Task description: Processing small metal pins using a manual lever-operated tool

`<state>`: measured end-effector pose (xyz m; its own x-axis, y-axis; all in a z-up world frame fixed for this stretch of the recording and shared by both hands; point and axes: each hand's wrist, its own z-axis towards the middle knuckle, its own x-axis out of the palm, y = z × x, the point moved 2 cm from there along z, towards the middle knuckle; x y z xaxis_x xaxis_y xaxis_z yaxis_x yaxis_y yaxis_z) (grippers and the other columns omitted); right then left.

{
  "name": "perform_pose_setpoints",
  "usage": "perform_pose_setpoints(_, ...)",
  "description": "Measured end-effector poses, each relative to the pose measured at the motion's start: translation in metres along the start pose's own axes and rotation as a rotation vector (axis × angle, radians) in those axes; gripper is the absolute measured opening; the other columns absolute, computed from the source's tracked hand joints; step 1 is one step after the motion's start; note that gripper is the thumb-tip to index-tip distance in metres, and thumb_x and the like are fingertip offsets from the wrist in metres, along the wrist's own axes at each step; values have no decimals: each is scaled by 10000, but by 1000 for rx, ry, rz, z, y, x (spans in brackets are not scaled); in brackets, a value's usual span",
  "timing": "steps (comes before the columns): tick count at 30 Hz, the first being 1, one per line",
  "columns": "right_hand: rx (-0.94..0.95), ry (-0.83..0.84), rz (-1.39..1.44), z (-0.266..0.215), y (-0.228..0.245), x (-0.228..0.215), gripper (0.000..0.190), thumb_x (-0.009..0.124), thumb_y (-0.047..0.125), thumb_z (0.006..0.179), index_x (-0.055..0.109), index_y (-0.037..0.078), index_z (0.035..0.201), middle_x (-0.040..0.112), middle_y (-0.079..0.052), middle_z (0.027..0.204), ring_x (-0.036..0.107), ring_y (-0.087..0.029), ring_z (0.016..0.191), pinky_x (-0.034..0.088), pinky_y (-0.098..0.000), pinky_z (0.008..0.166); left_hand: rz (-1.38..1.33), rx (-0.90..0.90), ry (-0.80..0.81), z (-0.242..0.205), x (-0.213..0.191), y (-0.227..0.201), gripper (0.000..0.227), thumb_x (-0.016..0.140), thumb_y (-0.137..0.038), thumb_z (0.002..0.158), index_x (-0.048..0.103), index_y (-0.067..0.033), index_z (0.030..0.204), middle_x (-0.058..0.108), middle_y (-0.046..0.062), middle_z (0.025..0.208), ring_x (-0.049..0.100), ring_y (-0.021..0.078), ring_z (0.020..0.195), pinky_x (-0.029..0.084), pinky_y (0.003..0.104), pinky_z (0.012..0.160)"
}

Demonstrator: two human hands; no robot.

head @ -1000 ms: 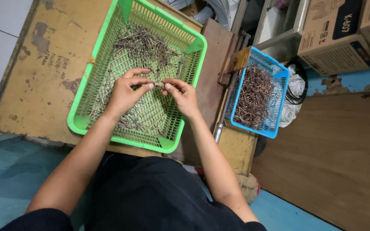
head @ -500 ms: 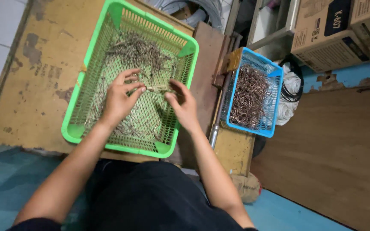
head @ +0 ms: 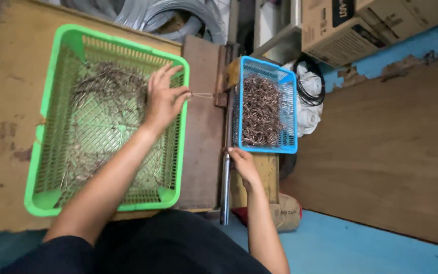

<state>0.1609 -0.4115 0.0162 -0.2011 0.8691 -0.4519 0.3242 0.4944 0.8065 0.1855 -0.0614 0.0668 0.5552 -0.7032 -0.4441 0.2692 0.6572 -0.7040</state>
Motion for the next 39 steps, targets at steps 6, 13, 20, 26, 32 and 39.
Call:
perform_pose_setpoints(6,161,107,290,0,-9,4,327,741,335,954,768,64,1136,762,-105,1014,737,-202,896,610,-384,759,118,16,48,27,51,-4,120,879,-238,828,824,-218,933,588,90,1477,362,418,1478,159,692,1184)
perform_pose_setpoints(13,114,93,276,-39,55,-15,370,776,300,937,751,47,1206,751,-57,1086,674,-145,1014,537,-344,963,166,-83,125,48,86,17,100,872,-267,841,819,-287,922,553,75,1534,275,405,1538,93,687,1199)
perform_pose_setpoints(20,-52,134,254,-54,87,-31,361,745,268,953,745,-5,1189,682,-100,1222,587,-192,1176,458,-405,1071,274,-147,172,45,128,50,79,845,-376,841,799,-368,904,589,15,1493,272,347,1554,20,649,1223)
perform_pose_setpoints(26,-76,127,231,-49,74,-27,324,741,249,951,759,5,1163,676,-86,1220,577,-183,1202,440,-392,1092,341,-189,196,49,145,62,94,856,-394,811,790,-398,878,634,-24,1434,302,314,1546,-21,655,1228)
perform_pose_setpoints(32,-48,139,263,-51,77,-28,306,748,253,947,765,15,1138,679,-67,1210,589,-166,1189,452,-380,1082,311,-180,219,55,156,76,89,830,-422,826,774,-436,895,647,-73,1349,349,265,1510,-43,712,1197)
perform_pose_setpoints(39,-49,161,250,-47,74,-30,302,736,257,958,759,7,1126,654,-70,1212,578,-170,1209,433,-384,1103,433,-143,257,43,190,73,151,815,-439,815,800,-362,944,701,-67,1294,421,230,1476,-46,709,1217)
